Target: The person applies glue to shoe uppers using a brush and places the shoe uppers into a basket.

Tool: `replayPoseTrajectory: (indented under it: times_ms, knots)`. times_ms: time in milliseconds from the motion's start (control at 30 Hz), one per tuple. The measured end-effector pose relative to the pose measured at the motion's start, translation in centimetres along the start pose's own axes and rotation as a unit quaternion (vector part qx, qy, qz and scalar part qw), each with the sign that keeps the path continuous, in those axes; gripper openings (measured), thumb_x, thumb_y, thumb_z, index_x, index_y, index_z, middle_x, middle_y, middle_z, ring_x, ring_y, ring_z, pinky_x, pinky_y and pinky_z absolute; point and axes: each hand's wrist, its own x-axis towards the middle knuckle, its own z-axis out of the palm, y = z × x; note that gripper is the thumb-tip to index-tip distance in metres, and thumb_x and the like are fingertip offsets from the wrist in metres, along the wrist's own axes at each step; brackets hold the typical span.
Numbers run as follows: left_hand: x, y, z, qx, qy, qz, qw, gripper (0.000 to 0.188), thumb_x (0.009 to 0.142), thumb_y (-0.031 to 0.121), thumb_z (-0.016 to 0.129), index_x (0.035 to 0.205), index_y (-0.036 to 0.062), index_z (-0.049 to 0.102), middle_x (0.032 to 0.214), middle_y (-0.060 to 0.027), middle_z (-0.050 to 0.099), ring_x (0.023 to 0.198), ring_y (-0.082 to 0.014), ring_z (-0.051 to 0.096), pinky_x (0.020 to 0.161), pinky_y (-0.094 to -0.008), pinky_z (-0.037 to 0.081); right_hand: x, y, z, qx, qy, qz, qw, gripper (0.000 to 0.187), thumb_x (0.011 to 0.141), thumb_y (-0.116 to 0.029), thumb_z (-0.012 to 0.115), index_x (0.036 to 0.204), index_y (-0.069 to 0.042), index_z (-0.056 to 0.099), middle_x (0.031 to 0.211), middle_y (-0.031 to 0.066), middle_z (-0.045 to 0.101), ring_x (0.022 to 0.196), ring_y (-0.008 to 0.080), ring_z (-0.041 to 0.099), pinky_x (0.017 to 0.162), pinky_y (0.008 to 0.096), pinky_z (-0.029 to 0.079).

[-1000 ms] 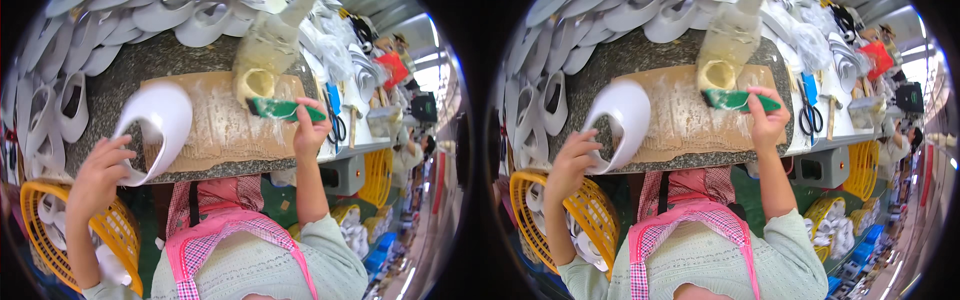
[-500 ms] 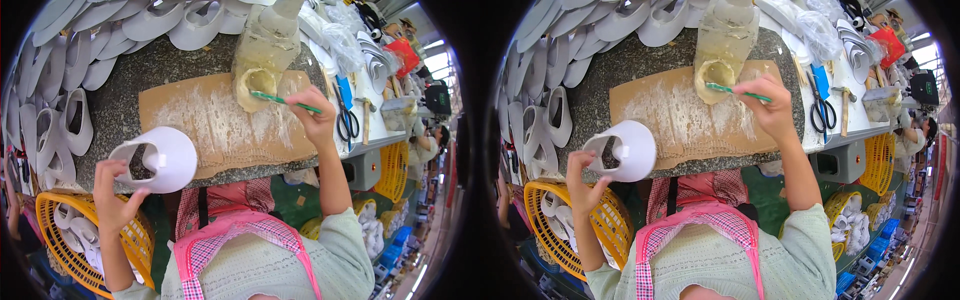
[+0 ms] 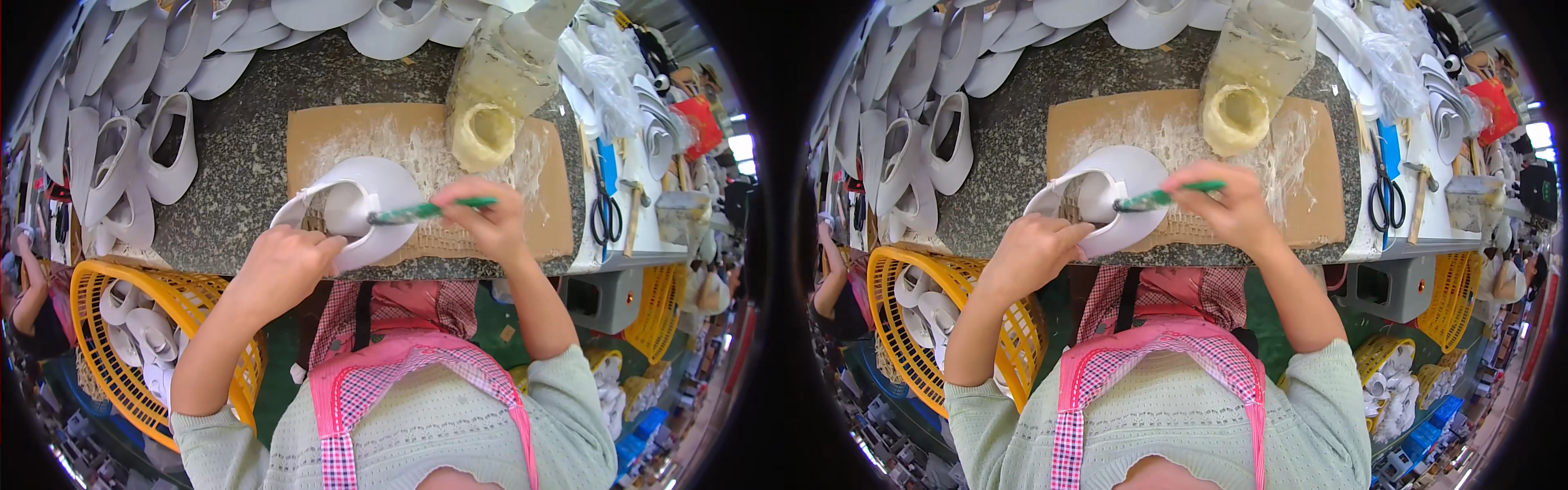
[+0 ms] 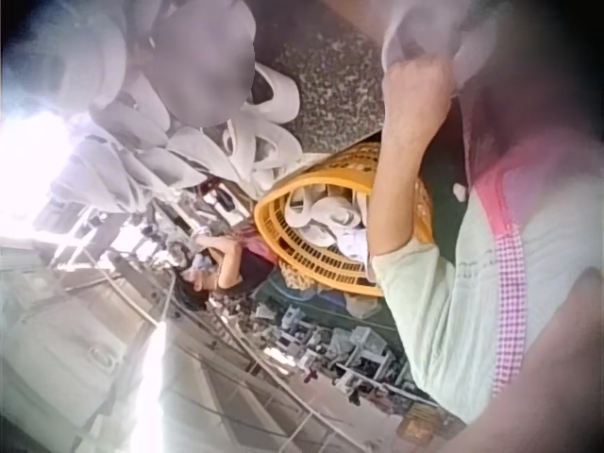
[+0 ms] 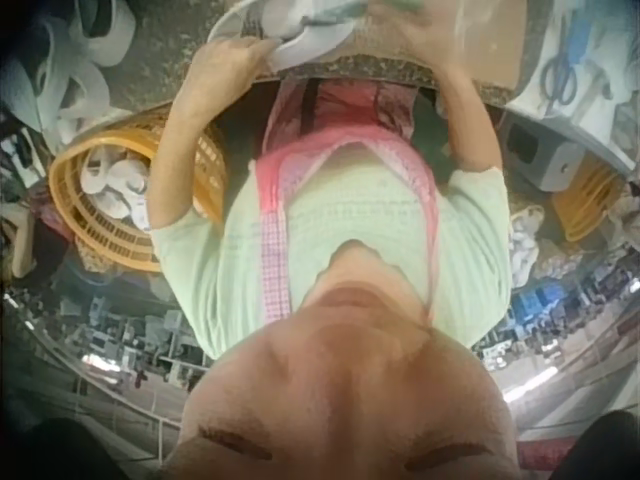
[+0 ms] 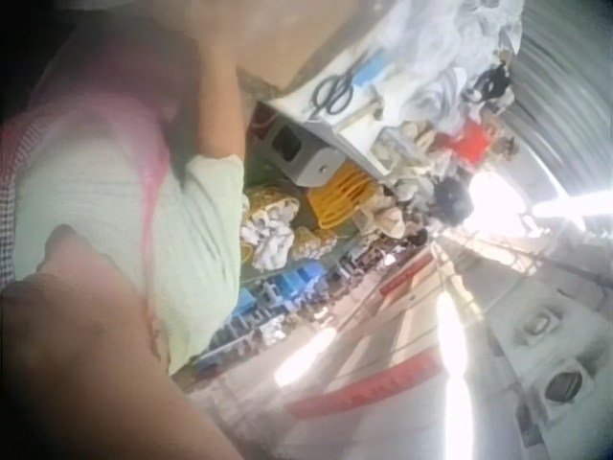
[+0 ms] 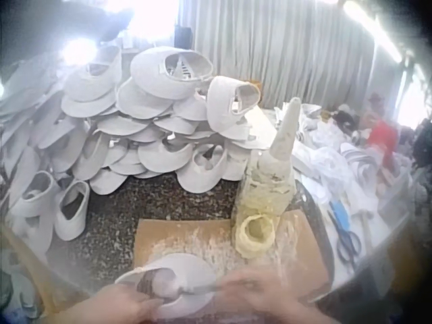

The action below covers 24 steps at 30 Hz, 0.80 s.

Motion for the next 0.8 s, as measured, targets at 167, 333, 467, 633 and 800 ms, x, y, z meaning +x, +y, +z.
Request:
replayPoseTrajectory:
  times_ms: [167, 333, 467, 633, 800]
  knots:
    - [0.1, -0.7, 0.3, -0.041, 0.002, 0.018, 0.999, 0.021, 0.066, 0.021, 0.064, 0.077, 0.0038, 0.057, 0.067, -0.0114, 0.058, 0.065, -0.0286, 0.059, 0.059, -0.0366, 0.047, 2.4, 0.6, 0.4, -0.208, -0.15, -0.089, 0.963, 0.016, 0.069, 0.003, 0.06, 0.084, -0.004, 0.063, 0.08, 0.0081, 0.064, 0.071, 0.0153, 0.061, 0.065, 0.0261, 0.048]
    - [1.1, -0.3, -0.2, -0.023, -0.013, -0.034, 0.999, 0.038, 0.068, 0.038, 0.062, 0.08, 0.0031, 0.057, 0.069, -0.0132, 0.057, 0.068, -0.0305, 0.058, 0.061, -0.0392, 0.046, 3.7, -1.4, 0.3, -0.14, -0.155, -0.053, 0.977, 0.011, 0.07, -0.002, 0.062, 0.08, -0.004, 0.064, 0.078, 0.0088, 0.064, 0.072, 0.0186, 0.061, 0.067, 0.027, 0.047]
    - [3.1, 0.6, -0.6, 0.01, -0.029, 0.034, 0.999, 0.032, 0.067, 0.032, 0.065, 0.079, 0.004, 0.056, 0.07, -0.0126, 0.057, 0.068, -0.0308, 0.058, 0.062, -0.0392, 0.046, 2.7, 0.8, -1.0, -0.225, -0.121, -0.103, 0.961, 0.011, 0.071, -0.002, 0.061, 0.081, -0.004, 0.064, 0.078, 0.0088, 0.063, 0.072, 0.0173, 0.061, 0.066, 0.0262, 0.047]
    - [3.4, -0.9, -1.0, -0.093, -0.105, 0.05, 0.989, 0.019, 0.067, 0.017, 0.065, 0.076, 0.0026, 0.056, 0.07, -0.0132, 0.058, 0.063, -0.032, 0.056, 0.059, -0.0357, 0.045, -1.4, -2.1, -0.9, -0.077, -0.073, -0.056, 0.993, 0.011, 0.075, -0.001, 0.058, 0.084, -0.003, 0.063, 0.08, 0.0082, 0.064, 0.071, 0.0143, 0.06, 0.062, 0.0257, 0.047]
    - [1.3, -0.6, -3.7, -0.424, 0.116, -0.131, 0.889, 0.015, 0.073, 0.004, 0.062, 0.084, -0.0001, 0.053, 0.07, -0.0014, 0.058, 0.064, -0.0017, 0.051, 0.053, -0.0179, 0.039, 2.0, -2.2, -6.8, -0.336, 0.088, -0.056, 0.936, 0.013, 0.076, 0.0, 0.058, 0.088, 0.001, 0.061, 0.08, 0.0078, 0.062, 0.069, 0.0101, 0.058, 0.058, 0.0193, 0.045]
